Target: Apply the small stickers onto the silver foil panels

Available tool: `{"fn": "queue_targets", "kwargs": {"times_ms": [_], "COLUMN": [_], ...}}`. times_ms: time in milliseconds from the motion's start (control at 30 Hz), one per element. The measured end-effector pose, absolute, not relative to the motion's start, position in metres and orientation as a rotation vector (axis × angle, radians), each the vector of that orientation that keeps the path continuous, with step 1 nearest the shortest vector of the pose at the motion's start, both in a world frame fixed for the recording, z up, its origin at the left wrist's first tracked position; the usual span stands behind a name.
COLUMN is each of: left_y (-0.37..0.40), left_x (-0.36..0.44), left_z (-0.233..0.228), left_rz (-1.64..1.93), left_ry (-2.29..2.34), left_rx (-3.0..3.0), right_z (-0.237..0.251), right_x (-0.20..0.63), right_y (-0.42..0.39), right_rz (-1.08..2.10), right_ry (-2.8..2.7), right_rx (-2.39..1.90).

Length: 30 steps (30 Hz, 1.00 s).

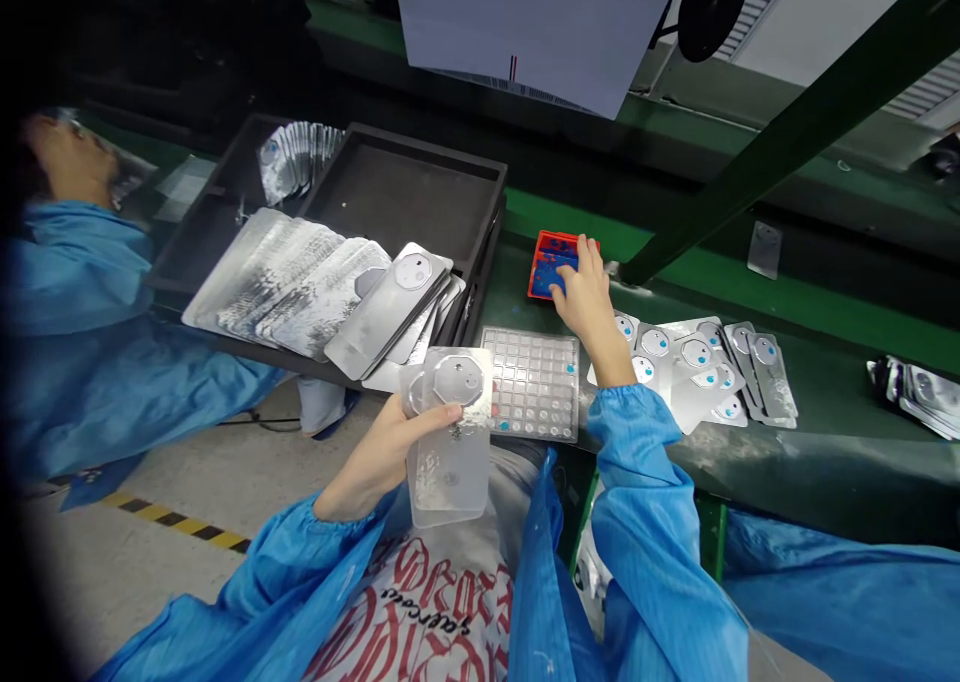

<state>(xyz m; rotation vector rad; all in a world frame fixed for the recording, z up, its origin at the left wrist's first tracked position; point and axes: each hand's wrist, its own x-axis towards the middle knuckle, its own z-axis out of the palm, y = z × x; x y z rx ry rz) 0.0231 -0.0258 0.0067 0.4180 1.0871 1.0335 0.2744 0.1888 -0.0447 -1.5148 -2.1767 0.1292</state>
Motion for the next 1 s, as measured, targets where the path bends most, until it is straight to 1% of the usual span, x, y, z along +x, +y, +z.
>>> {"fn": "queue_targets", "kwargs": {"times_ms": [100,233,400,467,633,833,1000], "left_y": [-0.029,-0.030,-0.029,-0.028,-0.024,-0.022,-0.023], "left_x": [0.015,0.004,-0.001,0.002,0.010,0.015,0.016], "left_z": [0.008,0.009,0.012,0.013,0.012,0.010,0.008], "left_rz": [1.074,1.053,1.025,1.004,0.954,0.989,1.027], "left_ry": [1.162,1.219,1.276,1.262,1.270,1.278,1.260], "left_rx": [0.392,0.371,0.391,0.399,0.410,0.386,0.368], "right_z": [-0.046,-0.038,-0.042,-0.050,-0.065,-0.066,-0.067], "right_x": [0.284,0.293,0.293,0.293,0.292,0.291,0.290], "right_y": [0.160,0.095,0.012,-0.008,-0.021,-0.019,-0.020], "right_rz": [0.075,0.103,0.405,0.437,0.336,0.090,0.098], "right_ry": [-2.232,-2.146,-2.303,-2.390,-2.510,-2.675,-2.662], "right_rx": [-1.519,-1.513,-1.277,-1.250,-1.285,-1.201,-1.199]}}
